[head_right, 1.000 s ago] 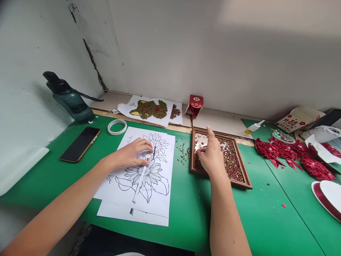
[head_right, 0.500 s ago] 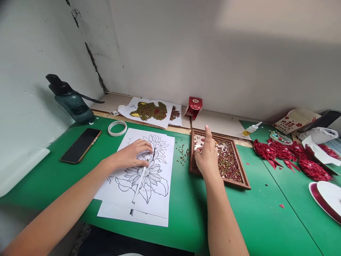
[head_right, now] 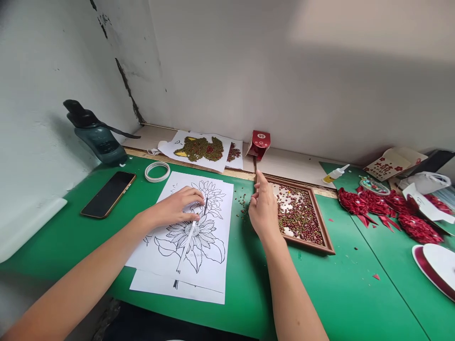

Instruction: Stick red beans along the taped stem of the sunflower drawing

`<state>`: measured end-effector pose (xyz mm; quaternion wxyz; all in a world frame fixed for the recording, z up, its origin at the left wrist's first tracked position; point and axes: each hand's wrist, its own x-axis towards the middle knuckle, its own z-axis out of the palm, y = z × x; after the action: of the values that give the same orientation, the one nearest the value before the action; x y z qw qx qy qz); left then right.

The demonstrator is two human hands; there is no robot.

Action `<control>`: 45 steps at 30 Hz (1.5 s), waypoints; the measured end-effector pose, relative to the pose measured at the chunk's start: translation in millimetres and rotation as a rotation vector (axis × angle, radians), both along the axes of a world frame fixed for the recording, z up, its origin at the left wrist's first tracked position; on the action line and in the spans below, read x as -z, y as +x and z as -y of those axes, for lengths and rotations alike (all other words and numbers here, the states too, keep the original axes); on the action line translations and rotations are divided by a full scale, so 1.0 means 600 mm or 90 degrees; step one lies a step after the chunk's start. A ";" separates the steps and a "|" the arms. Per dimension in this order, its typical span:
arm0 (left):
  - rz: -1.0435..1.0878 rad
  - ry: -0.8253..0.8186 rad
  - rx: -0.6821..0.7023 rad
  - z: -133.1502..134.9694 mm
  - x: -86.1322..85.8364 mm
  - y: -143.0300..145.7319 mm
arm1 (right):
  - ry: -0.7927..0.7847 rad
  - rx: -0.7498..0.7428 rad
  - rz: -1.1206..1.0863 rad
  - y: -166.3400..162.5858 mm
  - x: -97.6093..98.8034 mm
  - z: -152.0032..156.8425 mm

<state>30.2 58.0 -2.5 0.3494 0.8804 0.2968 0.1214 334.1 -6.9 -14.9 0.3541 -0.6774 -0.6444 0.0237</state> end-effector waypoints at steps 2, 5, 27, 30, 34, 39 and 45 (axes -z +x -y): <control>-0.005 0.001 -0.001 0.000 -0.001 0.000 | 0.013 -0.011 -0.001 -0.009 0.000 0.000; -0.007 -0.001 -0.003 0.002 -0.003 0.001 | 0.029 -0.042 -0.004 -0.027 0.001 0.001; 0.016 0.002 0.012 0.002 -0.005 0.002 | -0.050 -0.346 -0.156 -0.178 0.027 0.035; 0.023 0.003 -0.001 0.003 0.000 0.002 | -0.052 -0.355 -0.157 -0.182 0.036 0.034; 0.021 0.006 0.002 0.003 0.000 0.002 | -0.051 -0.351 -0.155 -0.183 0.044 0.032; 0.005 -0.004 0.002 0.005 -0.009 0.002 | -0.034 -0.352 -0.146 -0.181 0.046 0.029; 0.019 -0.028 0.018 0.004 -0.014 -0.004 | 0.026 -0.337 -0.171 -0.173 0.045 0.025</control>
<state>28.0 55.6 5.6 0.3750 0.8746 0.2815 0.1231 230.4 -22.0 -41.8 0.4311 -0.4696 -0.7462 0.1916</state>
